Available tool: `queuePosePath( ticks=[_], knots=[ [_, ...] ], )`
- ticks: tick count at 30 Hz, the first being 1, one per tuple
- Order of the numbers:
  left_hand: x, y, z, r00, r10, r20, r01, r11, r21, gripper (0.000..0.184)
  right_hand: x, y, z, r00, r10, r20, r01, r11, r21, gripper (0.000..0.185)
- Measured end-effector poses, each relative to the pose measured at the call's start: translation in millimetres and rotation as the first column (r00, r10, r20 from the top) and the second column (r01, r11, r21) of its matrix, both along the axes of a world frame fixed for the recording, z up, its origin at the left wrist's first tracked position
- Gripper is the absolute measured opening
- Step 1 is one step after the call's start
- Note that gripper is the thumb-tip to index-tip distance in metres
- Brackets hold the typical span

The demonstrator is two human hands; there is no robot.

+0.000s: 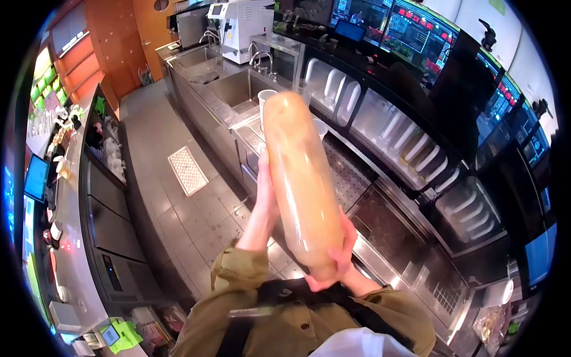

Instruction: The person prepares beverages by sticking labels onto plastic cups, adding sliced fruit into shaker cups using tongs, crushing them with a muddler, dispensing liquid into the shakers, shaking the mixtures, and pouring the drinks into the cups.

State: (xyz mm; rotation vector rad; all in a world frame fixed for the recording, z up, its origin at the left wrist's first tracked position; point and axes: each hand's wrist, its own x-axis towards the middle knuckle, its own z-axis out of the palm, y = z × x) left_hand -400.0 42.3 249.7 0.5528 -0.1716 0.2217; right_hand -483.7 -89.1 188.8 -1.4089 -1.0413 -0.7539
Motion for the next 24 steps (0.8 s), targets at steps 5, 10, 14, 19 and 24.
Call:
queuePosePath(
  ticks=[5,10,14,19,24],
  knots=[
    [29,30,-5,0.983,-0.171,-0.063,0.178,0.977,0.118,0.049,19,-2,10,0.966,-0.011,-0.257,0.022,0.999,0.038,0.083],
    [33,28,4,0.990,-0.027,-0.142,0.037,0.997,0.065,0.047,17,9,22,0.977,0.021,-0.211,-0.014,0.999,0.032,0.073],
    [-6,39,7,0.998,0.066,0.008,-0.066,0.969,0.239,0.050,5,9,27,0.999,0.044,-0.028,-0.045,0.998,-0.040,0.091],
    [5,53,-8,0.997,-0.040,-0.070,0.039,0.999,-0.017,0.058,13,12,24,0.986,0.111,-0.127,-0.122,0.989,-0.083,0.067],
    [21,65,-75,0.964,0.018,-0.266,0.069,0.946,0.317,0.052,49,-1,30,0.776,0.143,-0.614,-0.160,0.987,0.027,0.073]
  ],
)
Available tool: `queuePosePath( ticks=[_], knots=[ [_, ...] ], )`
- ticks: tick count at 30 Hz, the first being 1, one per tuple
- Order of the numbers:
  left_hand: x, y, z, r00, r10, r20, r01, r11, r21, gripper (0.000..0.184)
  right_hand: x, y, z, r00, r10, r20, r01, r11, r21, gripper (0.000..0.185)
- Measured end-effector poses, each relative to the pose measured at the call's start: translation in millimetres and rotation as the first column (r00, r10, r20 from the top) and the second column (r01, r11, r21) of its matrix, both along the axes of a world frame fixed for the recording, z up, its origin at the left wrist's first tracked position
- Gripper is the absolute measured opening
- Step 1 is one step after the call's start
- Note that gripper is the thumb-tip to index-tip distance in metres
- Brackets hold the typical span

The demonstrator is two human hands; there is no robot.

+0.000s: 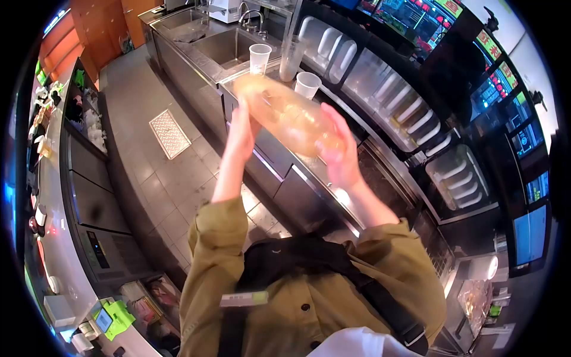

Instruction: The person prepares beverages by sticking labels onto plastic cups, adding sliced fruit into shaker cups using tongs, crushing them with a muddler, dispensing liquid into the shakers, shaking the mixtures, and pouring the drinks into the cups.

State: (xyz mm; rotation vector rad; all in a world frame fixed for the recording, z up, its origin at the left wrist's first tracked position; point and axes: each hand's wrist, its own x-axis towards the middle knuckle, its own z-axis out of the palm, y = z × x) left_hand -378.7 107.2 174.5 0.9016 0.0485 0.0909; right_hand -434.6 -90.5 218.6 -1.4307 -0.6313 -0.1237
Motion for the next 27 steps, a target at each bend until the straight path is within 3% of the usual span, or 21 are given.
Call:
queuePosePath(
  ticks=[1,2,3,4,5,7,9,10,11,12,13,14,17,19,21,23,25,27],
  knots=[
    [8,11,-46,0.999,0.049,0.006,-0.046,0.880,0.473,0.058,-4,-3,21,0.918,0.117,-0.380,-0.053,0.983,0.174,0.067],
    [-19,-17,-62,0.844,0.448,0.296,-0.514,0.516,0.685,0.075,7,-18,19,0.841,0.195,-0.505,-0.101,0.973,0.207,0.064],
    [-42,-23,-64,0.823,0.268,0.501,-0.568,0.399,0.720,0.098,16,-28,15,0.744,0.271,-0.611,-0.142,0.957,0.252,0.062],
    [-57,-26,-59,0.812,0.024,0.583,-0.579,0.157,0.800,0.108,13,-26,17,0.716,0.229,-0.659,-0.177,0.973,0.147,0.062],
    [-63,-35,-56,0.767,-0.131,0.628,-0.640,-0.076,0.765,0.116,9,-24,19,0.684,0.176,-0.708,-0.215,0.976,0.035,0.061],
    [-74,-42,-67,0.794,-0.125,0.595,-0.581,0.131,0.803,0.107,16,-28,17,0.580,0.135,-0.804,-0.305,0.950,-0.060,0.062],
    [-92,-49,-56,0.905,-0.077,0.418,-0.371,0.337,0.865,0.107,28,-29,31,0.479,0.063,-0.875,-0.444,0.878,-0.180,0.059],
    [-98,-51,-54,0.931,-0.079,0.356,-0.288,0.438,0.852,0.109,27,-25,50,0.606,-0.039,-0.794,-0.490,0.769,-0.411,0.056],
    [-101,-54,-54,0.947,-0.104,0.304,-0.209,0.517,0.830,0.109,34,-25,56,0.803,-0.068,-0.591,-0.458,0.564,-0.687,0.055],
    [-102,-57,-54,0.958,-0.134,0.253,-0.129,0.589,0.798,0.110,45,-25,61,0.938,-0.017,-0.346,-0.322,0.323,-0.890,0.054],
    [-101,-60,-56,0.965,-0.168,0.203,-0.045,0.653,0.756,0.110,54,-26,60,0.990,0.107,-0.096,-0.105,0.081,-0.991,0.055],
    [-98,-63,-63,0.963,-0.228,0.144,0.077,0.745,0.663,0.112,56,-27,52,0.983,0.168,0.071,0.044,0.160,-0.986,0.053],
    [-89,-64,-69,0.930,-0.351,0.106,0.237,0.796,0.557,0.113,73,-34,54,0.936,0.352,0.022,-0.051,0.197,-0.979,0.048],
    [-79,-60,-61,0.907,-0.416,0.066,0.320,0.782,0.535,0.112,82,-47,45,0.905,0.416,0.093,-0.047,0.314,-0.948,0.041],
    [-61,-54,-52,0.884,-0.465,0.043,0.366,0.749,0.552,0.111,101,-60,39,0.871,0.451,0.195,-0.036,0.455,-0.890,0.037],
    [-42,-46,-55,0.886,-0.463,0.013,0.372,0.727,0.577,0.112,132,-76,47,0.890,0.330,0.314,0.040,0.631,-0.775,0.036],
    [-27,-40,-54,0.903,-0.430,-0.003,0.350,0.730,0.587,0.114,169,-92,31,0.889,0.087,0.450,0.316,0.595,-0.739,0.036],
    [-13,-37,-55,0.918,-0.391,-0.061,0.356,0.749,0.558,0.116,205,-108,-39,0.934,0.075,0.349,0.337,0.134,-0.932,0.036]
  ],
)
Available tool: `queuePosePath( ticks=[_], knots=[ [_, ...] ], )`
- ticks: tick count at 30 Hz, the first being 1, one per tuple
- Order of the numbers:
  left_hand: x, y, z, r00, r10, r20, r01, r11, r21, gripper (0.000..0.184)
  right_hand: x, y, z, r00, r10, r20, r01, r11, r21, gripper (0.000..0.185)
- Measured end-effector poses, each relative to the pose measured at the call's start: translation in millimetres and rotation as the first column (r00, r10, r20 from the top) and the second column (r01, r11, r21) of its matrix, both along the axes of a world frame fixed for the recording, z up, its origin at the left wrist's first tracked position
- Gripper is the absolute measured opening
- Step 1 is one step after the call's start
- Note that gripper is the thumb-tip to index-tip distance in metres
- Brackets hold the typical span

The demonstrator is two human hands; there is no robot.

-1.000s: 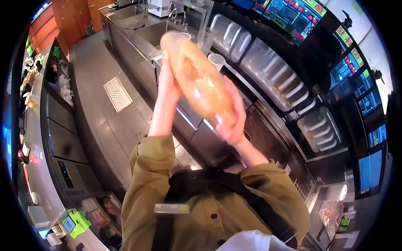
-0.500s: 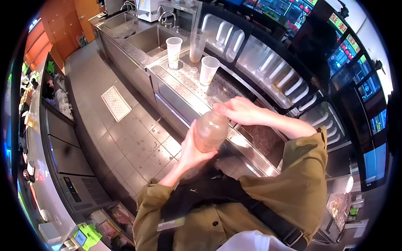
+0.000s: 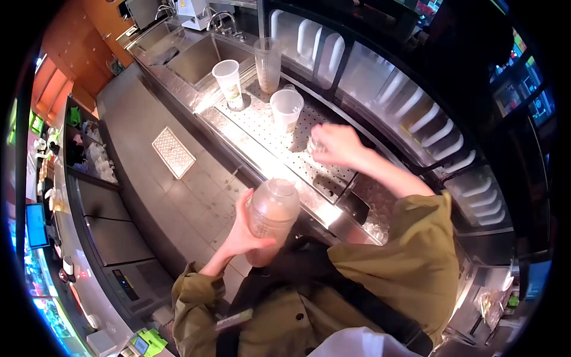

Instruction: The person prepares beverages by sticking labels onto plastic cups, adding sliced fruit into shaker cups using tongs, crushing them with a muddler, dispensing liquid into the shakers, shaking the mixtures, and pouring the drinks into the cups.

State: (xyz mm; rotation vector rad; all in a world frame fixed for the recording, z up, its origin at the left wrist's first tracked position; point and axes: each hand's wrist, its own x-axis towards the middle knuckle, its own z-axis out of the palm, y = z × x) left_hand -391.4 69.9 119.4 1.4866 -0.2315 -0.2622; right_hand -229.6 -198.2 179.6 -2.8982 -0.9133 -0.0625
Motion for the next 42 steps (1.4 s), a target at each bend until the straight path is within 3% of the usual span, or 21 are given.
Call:
queuePosePath(
  ticks=[1,3,4,7,10,12,13,14,19,22,26,29,30,32,35,39,42],
  knots=[
    [7,1,4,1.000,0.025,-0.013,-0.025,1.000,-0.007,0.116,11,-3,-47,0.995,-0.018,-0.099,0.006,0.993,-0.119,0.040],
    [21,1,8,0.996,0.078,-0.032,-0.079,0.996,-0.032,0.112,23,-9,-169,0.983,-0.056,-0.175,0.033,0.991,-0.132,0.048],
    [30,3,8,0.993,0.115,0.004,-0.115,0.993,-0.024,0.111,26,-13,-214,0.985,-0.073,-0.155,0.070,0.997,-0.025,0.050],
    [56,3,19,0.983,0.180,0.045,-0.178,0.983,-0.042,0.108,12,-19,-174,0.980,0.026,-0.196,-0.027,1.000,-0.001,0.050],
    [84,-1,33,0.976,0.190,0.106,-0.187,0.982,-0.030,0.105,29,-18,-83,0.993,0.007,-0.114,0.021,0.971,0.237,0.063],
    [106,-2,36,0.985,0.149,0.091,-0.149,0.989,-0.004,0.103,44,0,-23,0.976,0.090,-0.197,0.035,0.832,0.554,0.059],
    [118,-3,39,0.988,0.127,0.085,-0.128,0.992,0.011,0.101,52,19,-7,0.936,0.248,-0.251,0.063,0.582,0.811,0.054],
    [129,-4,43,0.988,0.115,0.099,-0.118,0.993,0.022,0.101,59,40,3,0.881,0.411,-0.236,0.134,0.260,0.956,0.050],
    [187,-7,62,0.987,0.035,0.155,-0.047,0.996,0.075,0.098,92,77,23,0.878,0.419,-0.230,0.226,0.061,0.972,0.034],
    [219,0,70,0.988,-0.074,0.134,0.048,0.981,0.188,0.097,101,73,14,0.950,0.195,-0.243,0.243,0.021,0.970,0.031],
    [256,3,81,0.970,-0.231,0.074,0.204,0.941,0.270,0.096,113,76,0,0.940,0.137,-0.312,0.331,-0.152,0.931,0.031],
    [268,4,89,0.932,-0.336,0.138,0.268,0.892,0.364,0.098,138,67,-16,0.826,0.200,-0.526,0.561,-0.378,0.737,0.035],
    [272,7,85,0.931,-0.336,0.143,0.266,0.892,0.366,0.099,136,64,-1,0.923,-0.121,-0.366,0.332,-0.230,0.915,0.038],
    [279,10,78,0.930,-0.339,0.145,0.268,0.891,0.366,0.100,142,52,1,0.898,-0.102,-0.428,0.427,-0.030,0.904,0.040],
    [291,11,78,0.882,-0.452,0.134,0.320,0.783,0.533,0.101,152,47,-28,0.810,-0.050,-0.585,0.569,-0.177,0.803,0.045],
    [302,11,87,0.851,-0.524,0.036,0.387,0.673,0.631,0.102,147,48,-60,0.779,0.153,-0.608,0.592,-0.500,0.633,0.051],
    [307,13,93,0.832,-0.554,-0.012,0.417,0.612,0.672,0.101,148,51,-74,0.766,0.200,-0.611,0.612,-0.520,0.596,0.053]
  ],
)
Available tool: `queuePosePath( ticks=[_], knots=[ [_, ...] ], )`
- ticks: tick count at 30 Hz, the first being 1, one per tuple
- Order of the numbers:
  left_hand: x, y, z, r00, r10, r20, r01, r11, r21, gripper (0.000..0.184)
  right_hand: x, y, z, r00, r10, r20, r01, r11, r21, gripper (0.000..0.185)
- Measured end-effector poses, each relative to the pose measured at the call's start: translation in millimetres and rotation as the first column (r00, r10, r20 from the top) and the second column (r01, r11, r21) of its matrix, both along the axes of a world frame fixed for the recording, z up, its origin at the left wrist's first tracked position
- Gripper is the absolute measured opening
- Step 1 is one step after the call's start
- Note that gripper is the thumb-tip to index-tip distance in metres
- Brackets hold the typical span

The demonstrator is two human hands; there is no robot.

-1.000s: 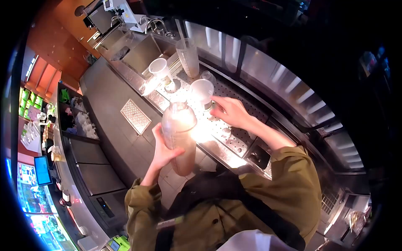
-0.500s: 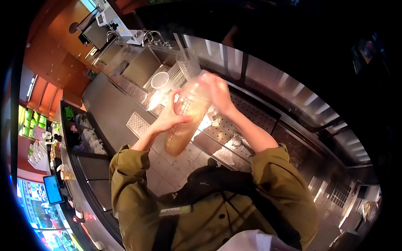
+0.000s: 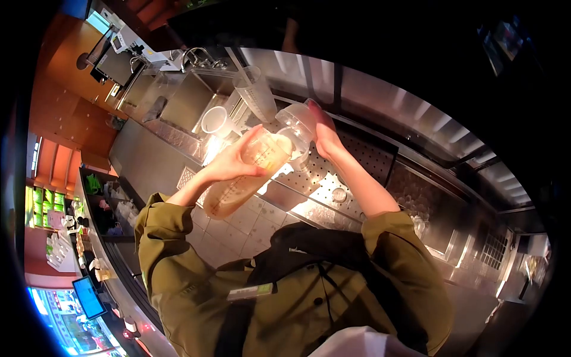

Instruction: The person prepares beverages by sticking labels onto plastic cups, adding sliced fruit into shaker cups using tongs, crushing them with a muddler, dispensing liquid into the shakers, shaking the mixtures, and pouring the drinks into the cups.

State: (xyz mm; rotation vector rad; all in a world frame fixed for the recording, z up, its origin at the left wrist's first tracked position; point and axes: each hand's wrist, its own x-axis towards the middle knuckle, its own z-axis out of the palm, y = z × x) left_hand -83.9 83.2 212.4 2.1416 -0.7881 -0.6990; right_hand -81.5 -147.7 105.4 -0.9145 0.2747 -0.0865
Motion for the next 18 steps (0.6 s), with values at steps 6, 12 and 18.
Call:
queuePosePath(
  ticks=[6,12,18],
  knots=[
    [3,4,11,0.996,-0.059,0.061,0.052,0.994,0.099,0.100,-10,4,4,0.999,0.012,0.053,-0.008,0.996,-0.086,0.057],
    [7,3,23,0.989,-0.102,0.104,0.080,0.976,0.200,0.100,-19,11,11,0.995,-0.026,0.095,0.039,0.990,-0.136,0.052],
    [7,2,26,0.986,-0.111,0.127,0.079,0.969,0.235,0.101,-24,12,25,0.998,-0.063,0.000,0.063,0.991,-0.119,0.048]
  ],
)
